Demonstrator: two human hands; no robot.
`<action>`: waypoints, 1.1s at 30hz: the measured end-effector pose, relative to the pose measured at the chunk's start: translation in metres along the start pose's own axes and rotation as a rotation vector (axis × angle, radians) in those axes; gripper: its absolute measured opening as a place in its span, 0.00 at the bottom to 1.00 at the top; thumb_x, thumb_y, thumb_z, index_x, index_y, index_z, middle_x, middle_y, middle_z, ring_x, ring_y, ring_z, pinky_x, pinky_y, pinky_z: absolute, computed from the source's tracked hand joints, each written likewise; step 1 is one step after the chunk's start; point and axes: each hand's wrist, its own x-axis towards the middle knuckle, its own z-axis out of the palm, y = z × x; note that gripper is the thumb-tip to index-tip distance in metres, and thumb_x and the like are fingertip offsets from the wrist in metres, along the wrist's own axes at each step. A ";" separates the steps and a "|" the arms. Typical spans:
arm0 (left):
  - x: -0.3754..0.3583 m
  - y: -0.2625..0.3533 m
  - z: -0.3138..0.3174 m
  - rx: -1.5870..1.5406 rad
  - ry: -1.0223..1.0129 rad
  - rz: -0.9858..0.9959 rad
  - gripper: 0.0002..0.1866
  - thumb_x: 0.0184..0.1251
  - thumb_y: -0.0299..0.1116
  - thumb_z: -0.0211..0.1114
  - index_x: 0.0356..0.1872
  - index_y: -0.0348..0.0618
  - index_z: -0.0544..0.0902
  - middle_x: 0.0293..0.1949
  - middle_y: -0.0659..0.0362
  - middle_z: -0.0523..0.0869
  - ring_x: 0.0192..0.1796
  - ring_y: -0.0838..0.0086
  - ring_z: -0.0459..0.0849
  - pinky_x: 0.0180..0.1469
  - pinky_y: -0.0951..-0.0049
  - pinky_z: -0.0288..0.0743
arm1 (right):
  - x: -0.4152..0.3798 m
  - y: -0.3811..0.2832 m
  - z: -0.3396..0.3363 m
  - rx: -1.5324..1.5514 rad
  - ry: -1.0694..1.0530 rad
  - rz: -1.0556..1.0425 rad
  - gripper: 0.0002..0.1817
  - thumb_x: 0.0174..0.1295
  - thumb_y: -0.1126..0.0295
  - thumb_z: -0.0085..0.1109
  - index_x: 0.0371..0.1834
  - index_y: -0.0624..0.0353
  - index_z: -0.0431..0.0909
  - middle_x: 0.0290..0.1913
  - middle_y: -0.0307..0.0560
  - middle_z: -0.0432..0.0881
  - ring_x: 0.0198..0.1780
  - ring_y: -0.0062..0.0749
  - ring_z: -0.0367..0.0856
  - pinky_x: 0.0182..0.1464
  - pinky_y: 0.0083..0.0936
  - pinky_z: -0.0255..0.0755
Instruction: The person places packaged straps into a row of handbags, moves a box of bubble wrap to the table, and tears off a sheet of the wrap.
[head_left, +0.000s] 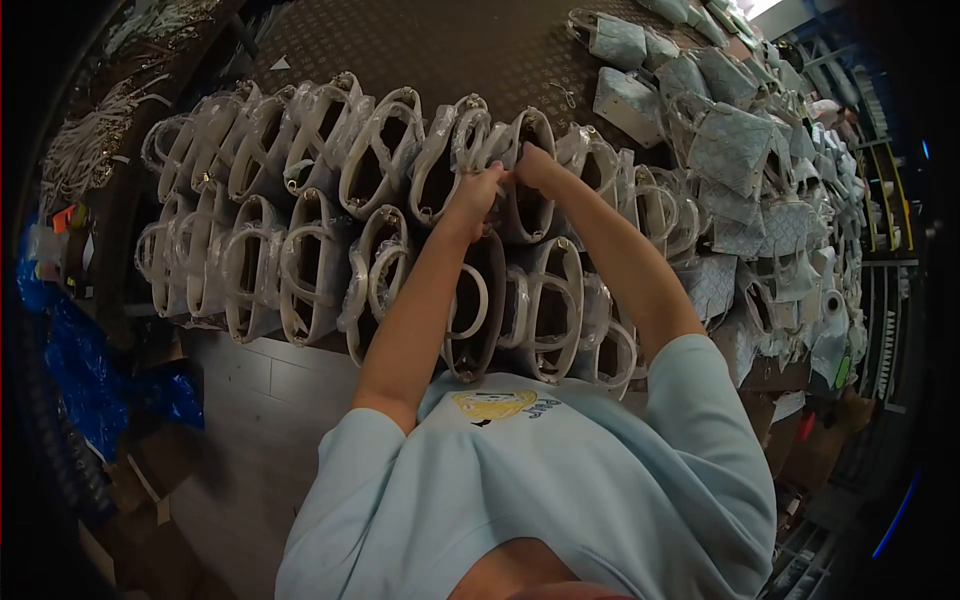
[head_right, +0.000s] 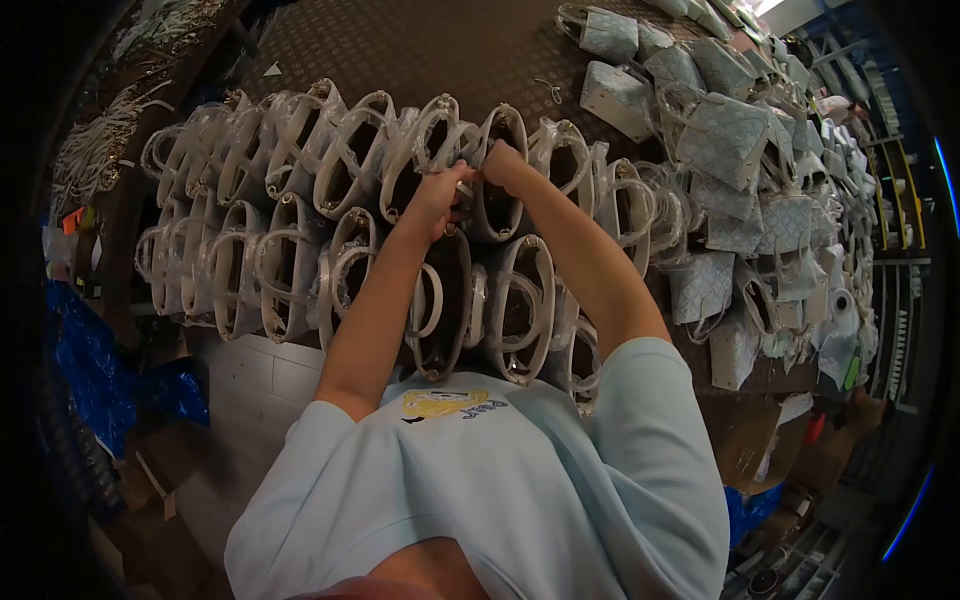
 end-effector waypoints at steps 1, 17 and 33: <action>-0.001 0.004 0.001 0.017 -0.015 0.027 0.19 0.65 0.43 0.44 0.41 0.39 0.77 0.42 0.54 0.74 0.33 0.67 0.75 0.40 0.60 0.70 | -0.003 0.000 -0.003 0.003 0.010 0.003 0.17 0.50 0.70 0.52 0.42 0.68 0.71 0.48 0.64 0.71 0.41 0.52 0.77 0.35 0.37 0.72; -0.013 0.003 0.001 0.102 0.002 0.022 0.20 0.64 0.48 0.45 0.40 0.45 0.79 0.42 0.55 0.76 0.44 0.69 0.72 0.43 0.62 0.68 | 0.015 0.034 0.048 -0.756 -0.251 -0.503 0.25 0.54 0.62 0.51 0.58 0.50 0.64 0.51 0.55 0.70 0.51 0.42 0.70 0.51 0.32 0.62; -0.022 0.030 0.037 0.307 0.185 0.206 0.21 0.64 0.45 0.45 0.46 0.40 0.76 0.45 0.57 0.77 0.40 0.71 0.77 0.37 0.72 0.72 | -0.080 0.009 -0.036 -0.622 -0.144 -0.548 0.09 0.47 0.70 0.52 0.32 0.56 0.78 0.34 0.48 0.80 0.41 0.38 0.78 0.45 0.30 0.67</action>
